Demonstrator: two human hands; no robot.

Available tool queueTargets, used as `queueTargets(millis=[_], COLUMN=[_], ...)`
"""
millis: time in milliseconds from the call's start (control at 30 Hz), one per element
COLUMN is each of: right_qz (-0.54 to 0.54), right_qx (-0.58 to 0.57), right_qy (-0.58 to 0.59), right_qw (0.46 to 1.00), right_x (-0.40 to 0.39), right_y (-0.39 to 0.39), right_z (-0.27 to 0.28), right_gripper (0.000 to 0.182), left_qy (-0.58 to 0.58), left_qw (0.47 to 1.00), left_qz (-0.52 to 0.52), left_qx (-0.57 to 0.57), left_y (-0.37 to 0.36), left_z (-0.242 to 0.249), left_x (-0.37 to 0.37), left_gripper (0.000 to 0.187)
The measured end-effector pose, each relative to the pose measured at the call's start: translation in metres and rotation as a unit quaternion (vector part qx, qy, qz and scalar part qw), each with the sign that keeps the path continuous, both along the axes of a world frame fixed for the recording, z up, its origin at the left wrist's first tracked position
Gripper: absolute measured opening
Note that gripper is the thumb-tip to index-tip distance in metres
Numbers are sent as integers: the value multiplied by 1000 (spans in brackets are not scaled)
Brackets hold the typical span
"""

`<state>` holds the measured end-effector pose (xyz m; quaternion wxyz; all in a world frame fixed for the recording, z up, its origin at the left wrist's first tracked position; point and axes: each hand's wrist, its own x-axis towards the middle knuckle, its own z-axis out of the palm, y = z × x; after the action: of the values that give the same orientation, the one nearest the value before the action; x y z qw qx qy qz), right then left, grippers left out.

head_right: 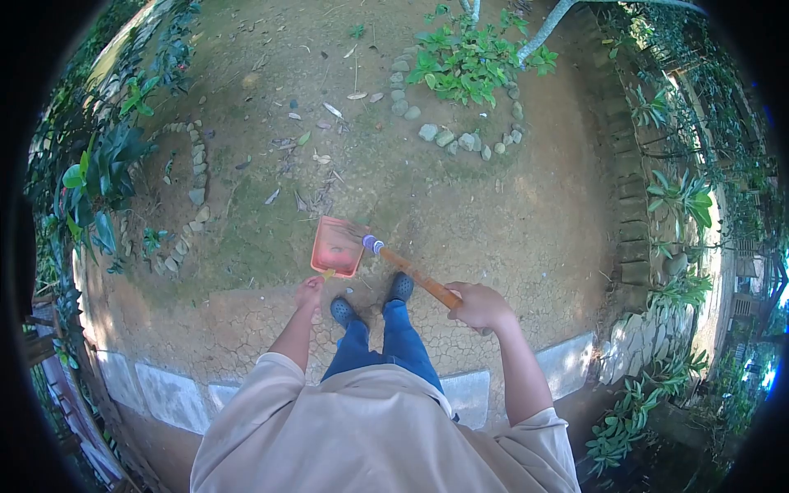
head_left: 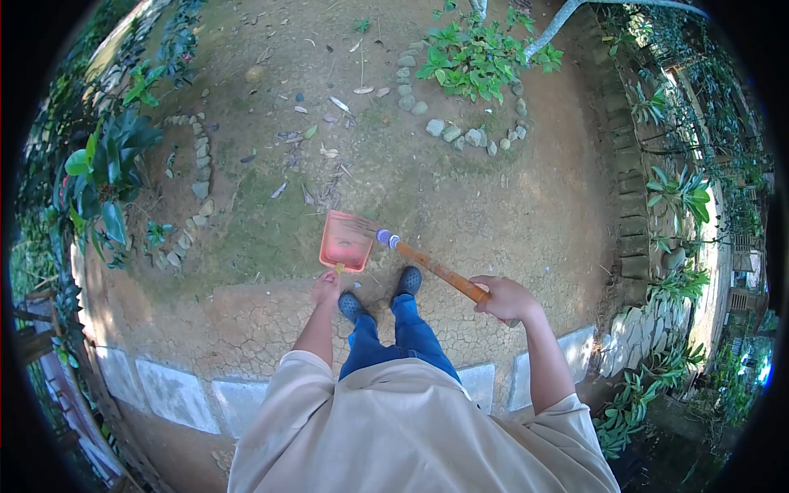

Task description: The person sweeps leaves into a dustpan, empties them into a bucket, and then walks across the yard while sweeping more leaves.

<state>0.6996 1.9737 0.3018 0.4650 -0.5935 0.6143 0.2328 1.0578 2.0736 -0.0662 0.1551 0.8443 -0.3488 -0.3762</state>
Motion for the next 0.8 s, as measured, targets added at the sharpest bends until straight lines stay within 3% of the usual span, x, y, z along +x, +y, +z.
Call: queueTargets(millis=[300, 467, 700, 800], right_qz=[-5, 14, -47, -48], right_qx=[-65, -103, 19, 43], right_qy=[11, 30, -7, -22], right_qw=[998, 994, 999, 998], right_x=[10, 4, 17, 13], right_y=[-1, 3, 9, 18], right_z=[-15, -45, -38, -31], right_gripper=[66, 67, 63, 63], left_qy=[-37, -54, -55, -61], left_qw=[999, 994, 990, 988], left_qz=[17, -21, -26, -23], left_qx=[-3, 98, 124, 137], left_y=[3, 3, 16, 19], left_z=[41, 48, 40, 28], left_x=[22, 35, 31, 30], left_gripper=[20, 33, 37, 27])
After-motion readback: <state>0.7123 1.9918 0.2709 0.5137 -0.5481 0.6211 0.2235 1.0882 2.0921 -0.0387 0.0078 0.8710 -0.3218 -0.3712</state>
